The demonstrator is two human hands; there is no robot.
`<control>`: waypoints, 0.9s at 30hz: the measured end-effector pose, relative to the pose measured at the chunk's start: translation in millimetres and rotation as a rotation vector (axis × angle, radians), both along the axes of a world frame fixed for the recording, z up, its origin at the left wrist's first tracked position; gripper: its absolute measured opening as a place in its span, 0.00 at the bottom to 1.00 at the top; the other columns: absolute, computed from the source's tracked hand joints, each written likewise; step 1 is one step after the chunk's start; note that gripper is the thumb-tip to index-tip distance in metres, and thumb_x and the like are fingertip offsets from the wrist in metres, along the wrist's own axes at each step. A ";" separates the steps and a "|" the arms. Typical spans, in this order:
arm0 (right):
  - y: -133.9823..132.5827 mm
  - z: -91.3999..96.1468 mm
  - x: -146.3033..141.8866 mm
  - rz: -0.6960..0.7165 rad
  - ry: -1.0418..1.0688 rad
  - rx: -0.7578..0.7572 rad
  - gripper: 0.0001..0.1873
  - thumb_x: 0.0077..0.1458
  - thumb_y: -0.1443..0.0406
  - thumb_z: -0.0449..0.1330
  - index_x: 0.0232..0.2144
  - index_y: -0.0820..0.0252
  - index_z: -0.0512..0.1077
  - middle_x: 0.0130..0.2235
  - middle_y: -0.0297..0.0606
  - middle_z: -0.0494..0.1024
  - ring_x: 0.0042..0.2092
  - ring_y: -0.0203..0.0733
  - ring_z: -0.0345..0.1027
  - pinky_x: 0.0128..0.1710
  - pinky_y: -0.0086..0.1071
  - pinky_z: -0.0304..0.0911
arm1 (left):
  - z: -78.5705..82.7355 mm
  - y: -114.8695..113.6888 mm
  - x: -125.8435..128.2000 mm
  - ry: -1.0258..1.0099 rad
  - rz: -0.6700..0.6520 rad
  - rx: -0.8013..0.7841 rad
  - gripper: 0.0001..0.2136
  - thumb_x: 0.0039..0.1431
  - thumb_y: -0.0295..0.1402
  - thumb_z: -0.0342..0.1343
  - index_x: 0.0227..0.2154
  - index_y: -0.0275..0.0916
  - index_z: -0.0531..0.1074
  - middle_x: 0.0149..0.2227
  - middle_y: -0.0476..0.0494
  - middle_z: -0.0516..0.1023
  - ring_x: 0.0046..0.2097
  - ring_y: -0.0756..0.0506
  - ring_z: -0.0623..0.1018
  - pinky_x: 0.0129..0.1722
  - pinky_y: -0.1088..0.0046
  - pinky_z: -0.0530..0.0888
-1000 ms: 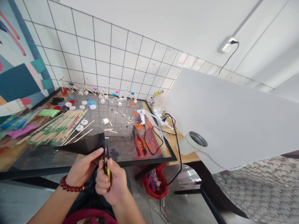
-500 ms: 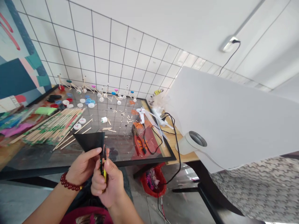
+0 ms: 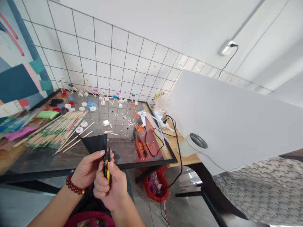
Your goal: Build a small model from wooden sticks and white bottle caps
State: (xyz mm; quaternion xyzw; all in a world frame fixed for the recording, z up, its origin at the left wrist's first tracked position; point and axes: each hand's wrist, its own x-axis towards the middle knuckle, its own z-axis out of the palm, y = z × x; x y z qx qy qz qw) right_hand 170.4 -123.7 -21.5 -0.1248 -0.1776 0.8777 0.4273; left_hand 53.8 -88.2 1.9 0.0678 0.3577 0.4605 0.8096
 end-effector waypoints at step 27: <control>0.0 -1.6 4.6 -0.035 -0.109 -0.013 0.23 0.53 0.48 0.71 0.34 0.59 0.70 0.17 0.17 0.58 0.17 0.26 0.37 0.16 0.22 0.39 | -3.4 0.7 6.6 0.130 0.057 0.189 0.15 0.52 0.35 0.71 0.17 0.34 0.75 0.15 0.47 0.73 0.18 0.52 0.71 0.25 0.77 0.73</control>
